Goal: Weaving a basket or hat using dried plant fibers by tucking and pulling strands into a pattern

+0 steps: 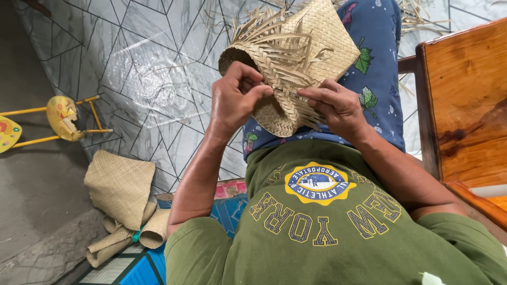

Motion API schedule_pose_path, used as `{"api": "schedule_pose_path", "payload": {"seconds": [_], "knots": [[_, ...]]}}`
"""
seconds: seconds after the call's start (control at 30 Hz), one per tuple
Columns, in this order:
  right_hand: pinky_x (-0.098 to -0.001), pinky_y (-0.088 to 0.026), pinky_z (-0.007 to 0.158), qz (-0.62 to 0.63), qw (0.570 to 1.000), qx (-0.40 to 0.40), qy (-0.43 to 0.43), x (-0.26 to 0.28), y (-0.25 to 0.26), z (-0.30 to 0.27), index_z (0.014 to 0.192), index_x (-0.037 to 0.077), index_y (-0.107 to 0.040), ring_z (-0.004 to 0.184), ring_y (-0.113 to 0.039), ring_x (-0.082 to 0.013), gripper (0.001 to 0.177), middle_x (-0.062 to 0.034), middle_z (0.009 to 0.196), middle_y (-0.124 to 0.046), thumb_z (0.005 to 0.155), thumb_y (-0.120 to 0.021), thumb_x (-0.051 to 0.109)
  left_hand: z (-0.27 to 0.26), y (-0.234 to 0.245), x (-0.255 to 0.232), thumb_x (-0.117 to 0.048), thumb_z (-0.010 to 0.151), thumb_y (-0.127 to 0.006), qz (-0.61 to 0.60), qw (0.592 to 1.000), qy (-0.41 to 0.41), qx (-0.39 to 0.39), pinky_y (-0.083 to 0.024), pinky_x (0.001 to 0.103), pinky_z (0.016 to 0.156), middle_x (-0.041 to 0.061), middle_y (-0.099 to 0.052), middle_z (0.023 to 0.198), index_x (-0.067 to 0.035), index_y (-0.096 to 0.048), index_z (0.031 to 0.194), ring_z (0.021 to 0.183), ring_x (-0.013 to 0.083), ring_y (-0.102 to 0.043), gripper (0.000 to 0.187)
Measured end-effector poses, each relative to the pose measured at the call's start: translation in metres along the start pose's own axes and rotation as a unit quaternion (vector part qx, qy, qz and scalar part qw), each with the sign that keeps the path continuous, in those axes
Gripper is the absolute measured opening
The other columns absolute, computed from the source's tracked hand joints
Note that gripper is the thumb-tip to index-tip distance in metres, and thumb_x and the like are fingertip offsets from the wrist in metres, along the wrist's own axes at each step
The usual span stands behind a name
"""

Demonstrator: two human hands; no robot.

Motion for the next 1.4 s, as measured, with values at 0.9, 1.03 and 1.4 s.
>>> {"api": "schedule_pose_path", "payload": {"seconds": [0.9,1.03,1.4], "knots": [[-0.0299,-0.048,0.052,-0.344,0.933,-0.041,0.097,0.008,0.006,-0.023,0.102,0.021,-0.075,0.046,-0.050,-0.0204,0.020,-0.0014,0.077,-0.047,0.091,-0.062,0.010,0.035,-0.001,0.003,-0.018,0.068,-0.080,0.023,0.942,0.261,0.211,-0.043,0.017,0.053,0.007,-0.064,0.055,-0.005,-0.070,0.063,0.050,0.0077,-0.056,0.017],[-0.0260,-0.031,0.035,-0.235,0.970,-0.053,0.032,0.000,0.010,-0.023,0.098,0.018,-0.074,0.047,-0.049,-0.0312,0.020,-0.0026,0.072,-0.044,0.091,-0.059,0.007,0.035,-0.004,0.004,-0.018,0.066,-0.081,0.020,0.945,0.250,0.211,-0.043,0.017,0.053,0.007,-0.064,0.054,-0.005,-0.070,0.063,0.049,0.0082,-0.057,0.017],[-0.0212,-0.042,0.050,-0.135,0.989,-0.039,-0.036,0.004,0.024,-0.026,0.107,0.020,-0.075,0.055,-0.053,-0.0298,0.030,-0.0030,0.073,-0.042,0.089,-0.061,0.001,0.035,-0.007,0.014,-0.014,0.068,-0.080,0.022,0.941,0.252,0.224,-0.047,0.019,0.062,0.008,-0.067,0.060,-0.004,-0.071,0.067,0.057,0.0107,-0.064,0.014]]}}
Point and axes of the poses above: each hand's wrist, its own z-axis towards the middle knuckle, its own y-axis out of the back of the hand, x = y × z, the point moved 2 cm from there along z, towards the middle knuckle
